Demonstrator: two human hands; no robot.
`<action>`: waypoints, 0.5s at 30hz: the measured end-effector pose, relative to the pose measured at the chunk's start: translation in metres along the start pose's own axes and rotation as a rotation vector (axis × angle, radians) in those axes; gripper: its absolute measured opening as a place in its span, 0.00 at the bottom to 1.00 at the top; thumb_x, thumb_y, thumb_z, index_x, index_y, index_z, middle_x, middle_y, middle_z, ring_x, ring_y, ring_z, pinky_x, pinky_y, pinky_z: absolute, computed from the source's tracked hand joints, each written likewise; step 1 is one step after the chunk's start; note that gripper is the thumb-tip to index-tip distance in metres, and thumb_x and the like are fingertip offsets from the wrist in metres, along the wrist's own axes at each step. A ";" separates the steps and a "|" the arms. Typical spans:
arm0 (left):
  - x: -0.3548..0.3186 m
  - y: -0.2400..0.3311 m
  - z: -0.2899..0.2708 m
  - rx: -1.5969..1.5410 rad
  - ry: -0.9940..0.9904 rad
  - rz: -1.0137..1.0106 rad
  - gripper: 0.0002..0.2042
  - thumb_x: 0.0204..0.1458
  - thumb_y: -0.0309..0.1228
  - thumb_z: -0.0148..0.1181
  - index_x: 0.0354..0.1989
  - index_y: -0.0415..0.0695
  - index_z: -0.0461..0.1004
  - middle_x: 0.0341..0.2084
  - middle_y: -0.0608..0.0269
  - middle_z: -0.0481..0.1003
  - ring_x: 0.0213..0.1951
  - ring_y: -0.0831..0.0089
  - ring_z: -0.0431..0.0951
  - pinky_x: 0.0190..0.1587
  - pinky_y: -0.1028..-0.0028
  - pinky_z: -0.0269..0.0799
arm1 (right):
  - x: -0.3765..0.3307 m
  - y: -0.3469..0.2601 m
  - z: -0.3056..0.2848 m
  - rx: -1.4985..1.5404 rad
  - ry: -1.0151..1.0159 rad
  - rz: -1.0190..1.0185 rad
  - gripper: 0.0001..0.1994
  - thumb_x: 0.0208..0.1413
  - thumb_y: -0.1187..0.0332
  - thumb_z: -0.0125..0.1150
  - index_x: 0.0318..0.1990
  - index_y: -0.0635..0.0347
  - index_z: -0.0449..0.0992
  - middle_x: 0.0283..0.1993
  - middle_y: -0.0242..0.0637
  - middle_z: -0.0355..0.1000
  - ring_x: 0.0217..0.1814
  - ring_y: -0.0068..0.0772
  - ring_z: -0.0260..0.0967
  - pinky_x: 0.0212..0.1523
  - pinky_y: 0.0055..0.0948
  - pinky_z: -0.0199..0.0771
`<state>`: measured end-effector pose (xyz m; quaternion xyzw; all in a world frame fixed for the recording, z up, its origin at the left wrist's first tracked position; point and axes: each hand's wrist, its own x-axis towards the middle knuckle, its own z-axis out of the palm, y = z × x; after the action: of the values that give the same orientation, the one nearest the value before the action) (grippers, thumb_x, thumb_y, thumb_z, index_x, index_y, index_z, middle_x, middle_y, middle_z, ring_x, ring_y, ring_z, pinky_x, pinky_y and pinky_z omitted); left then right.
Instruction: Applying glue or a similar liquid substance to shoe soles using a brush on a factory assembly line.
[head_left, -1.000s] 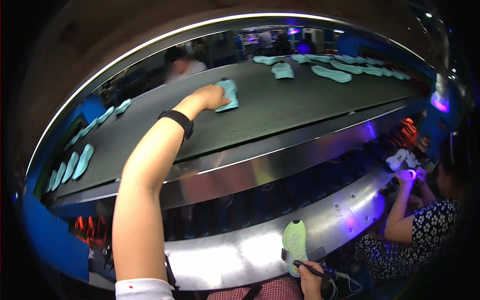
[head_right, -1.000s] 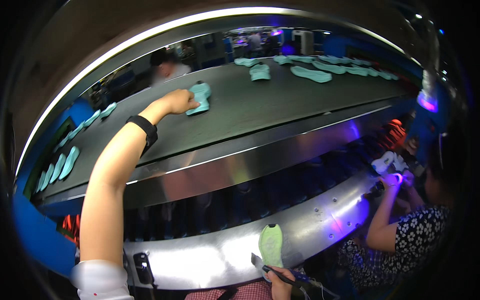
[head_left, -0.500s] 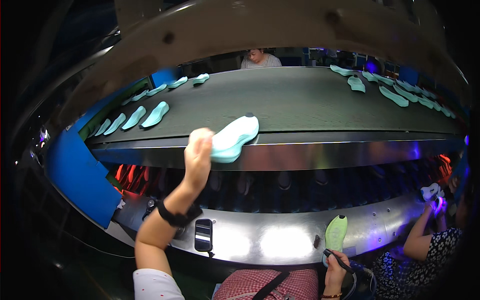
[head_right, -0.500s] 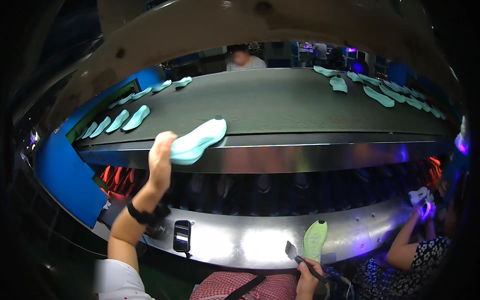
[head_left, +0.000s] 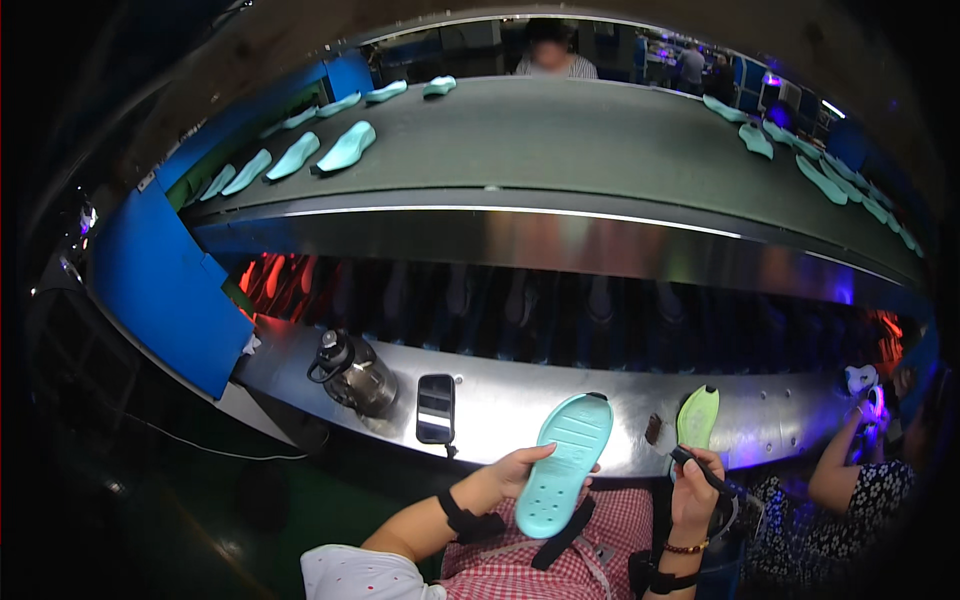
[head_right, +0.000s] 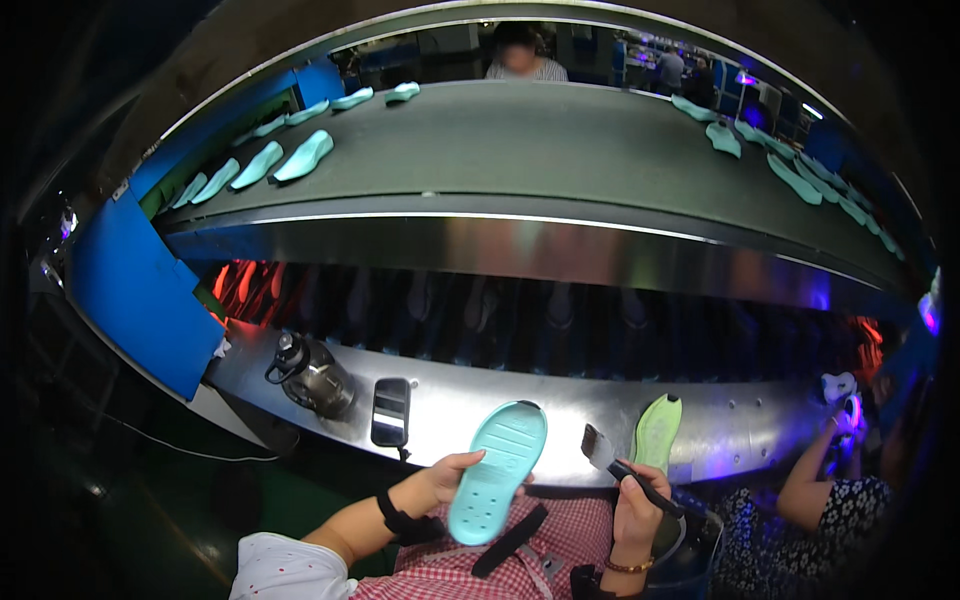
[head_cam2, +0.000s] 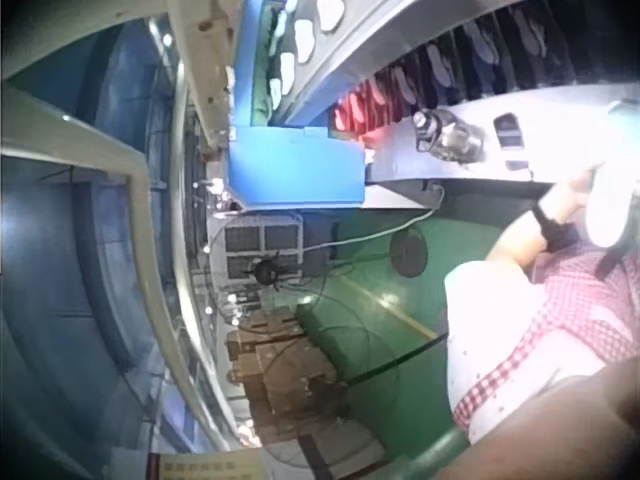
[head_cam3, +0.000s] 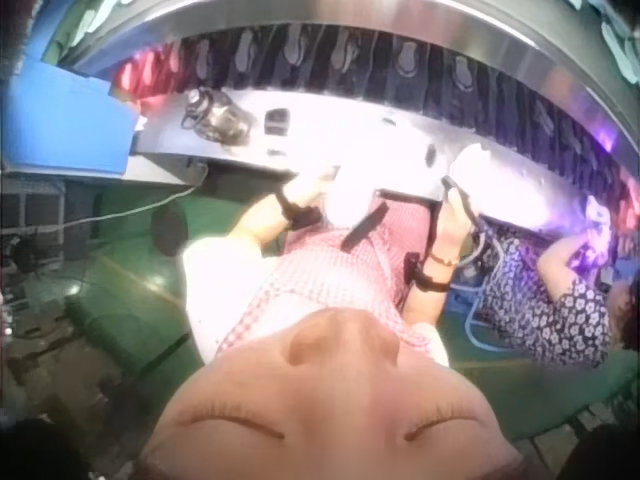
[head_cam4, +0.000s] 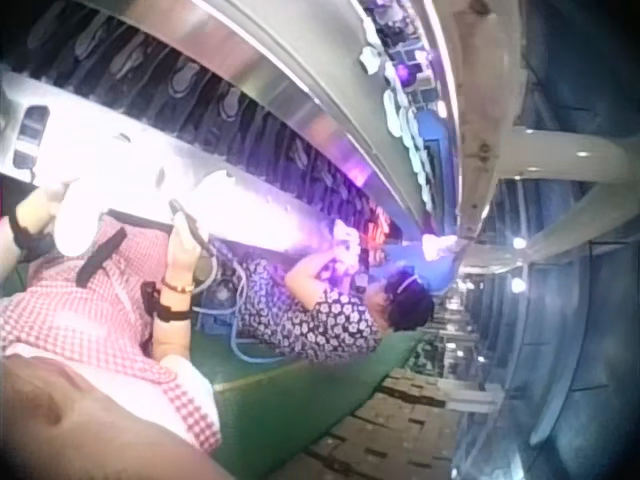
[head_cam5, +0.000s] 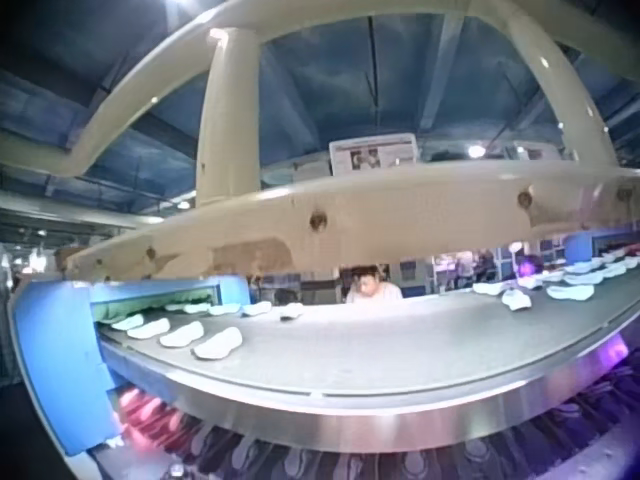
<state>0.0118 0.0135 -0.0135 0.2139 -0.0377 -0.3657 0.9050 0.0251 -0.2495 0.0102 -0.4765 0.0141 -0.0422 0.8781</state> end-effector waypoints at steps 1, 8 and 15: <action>0.005 -0.010 -0.002 -0.020 0.007 -0.012 0.35 0.48 0.49 0.50 0.59 0.38 0.49 0.53 0.40 0.58 0.50 0.52 0.66 0.54 0.59 0.60 | -0.002 -0.003 0.009 0.048 -0.029 -0.001 0.11 0.43 0.80 0.56 0.37 0.69 0.67 0.39 0.48 0.70 0.42 0.35 0.68 0.47 0.30 0.66; 0.015 -0.023 0.000 -0.387 0.106 0.150 0.41 0.45 0.67 0.25 0.57 0.45 0.56 0.52 0.51 0.62 0.52 0.53 0.64 0.54 0.53 0.57 | -0.010 0.008 0.051 -0.042 -0.257 0.239 0.09 0.43 0.84 0.55 0.35 0.72 0.72 0.38 0.49 0.71 0.42 0.36 0.70 0.47 0.30 0.69; 0.017 -0.029 0.011 -0.361 0.245 0.230 0.37 0.48 0.64 0.25 0.55 0.45 0.59 0.46 0.50 0.66 0.45 0.54 0.69 0.47 0.53 0.65 | 0.004 0.028 0.054 -0.143 -0.201 0.357 0.09 0.46 0.79 0.58 0.37 0.71 0.71 0.36 0.44 0.73 0.35 0.25 0.71 0.38 0.19 0.72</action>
<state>0.0034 -0.0205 -0.0170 0.0856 0.1143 -0.2322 0.9621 0.0347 -0.1899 0.0163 -0.5292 0.0137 0.1630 0.8326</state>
